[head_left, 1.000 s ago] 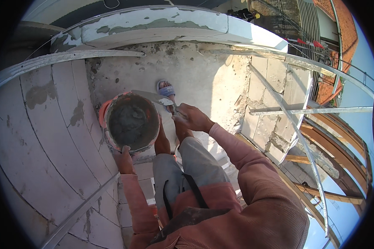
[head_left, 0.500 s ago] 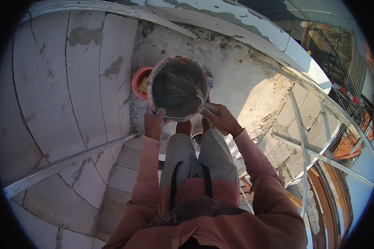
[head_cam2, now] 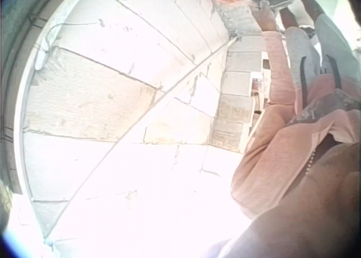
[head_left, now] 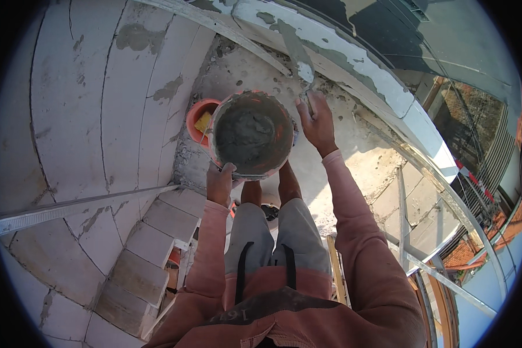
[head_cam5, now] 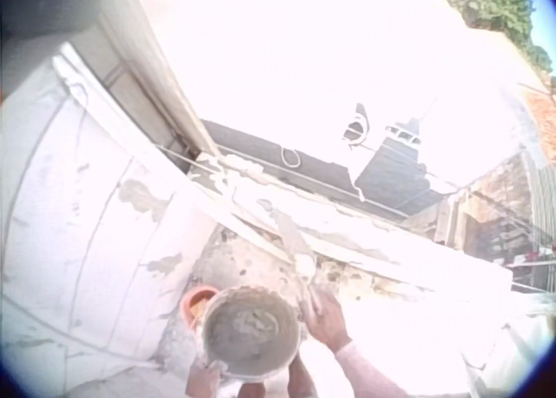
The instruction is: The person applies mortar to the edges of a concrete block using a trowel, then lifts the block and positions it onto an existing wall structure. The person then uses a hammer and a measuring tape to align and secure the block.
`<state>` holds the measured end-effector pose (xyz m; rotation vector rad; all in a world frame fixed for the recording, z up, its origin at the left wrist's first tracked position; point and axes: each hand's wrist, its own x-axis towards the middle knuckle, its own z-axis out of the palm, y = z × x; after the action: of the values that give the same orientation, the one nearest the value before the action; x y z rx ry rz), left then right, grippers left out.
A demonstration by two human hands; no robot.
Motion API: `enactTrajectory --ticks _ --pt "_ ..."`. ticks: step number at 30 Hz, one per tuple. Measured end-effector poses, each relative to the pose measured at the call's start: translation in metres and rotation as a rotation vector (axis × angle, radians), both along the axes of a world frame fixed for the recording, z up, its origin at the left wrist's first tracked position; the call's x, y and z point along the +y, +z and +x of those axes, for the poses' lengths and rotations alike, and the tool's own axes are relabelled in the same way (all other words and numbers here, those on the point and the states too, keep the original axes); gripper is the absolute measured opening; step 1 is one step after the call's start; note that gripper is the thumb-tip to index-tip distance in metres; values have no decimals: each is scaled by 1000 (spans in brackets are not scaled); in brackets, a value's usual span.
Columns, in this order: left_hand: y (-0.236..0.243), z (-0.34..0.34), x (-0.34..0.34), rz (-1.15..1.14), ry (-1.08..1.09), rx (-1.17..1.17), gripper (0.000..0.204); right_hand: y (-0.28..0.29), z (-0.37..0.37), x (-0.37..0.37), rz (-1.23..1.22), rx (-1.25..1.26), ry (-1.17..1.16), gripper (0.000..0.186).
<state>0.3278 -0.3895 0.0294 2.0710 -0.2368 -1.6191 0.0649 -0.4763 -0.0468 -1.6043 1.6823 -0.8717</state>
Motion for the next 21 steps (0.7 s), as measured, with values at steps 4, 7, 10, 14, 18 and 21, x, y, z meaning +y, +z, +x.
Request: enactTrajectory --ticks 4,7,10,14,18,21 --pt "-17 5 24 69 37 20 36 -63 27 -68 -152 229 -52 34" --pt "-15 2 38 73 78 22 36 -80 39 -95 -71 394 4 36" --pt "-5 -4 46 84 140 12 38 -88 30 -103 -45 528 64 40" --pt "-6 1 60 106 171 20 43 -85 -4 -88 -70 602 190 44" --pt "-4 3 68 129 171 32 51 -74 -58 -57 -102 620 259 44" --pt "0 -1 64 127 166 35 50 -65 -75 -40 -56 599 304 44"
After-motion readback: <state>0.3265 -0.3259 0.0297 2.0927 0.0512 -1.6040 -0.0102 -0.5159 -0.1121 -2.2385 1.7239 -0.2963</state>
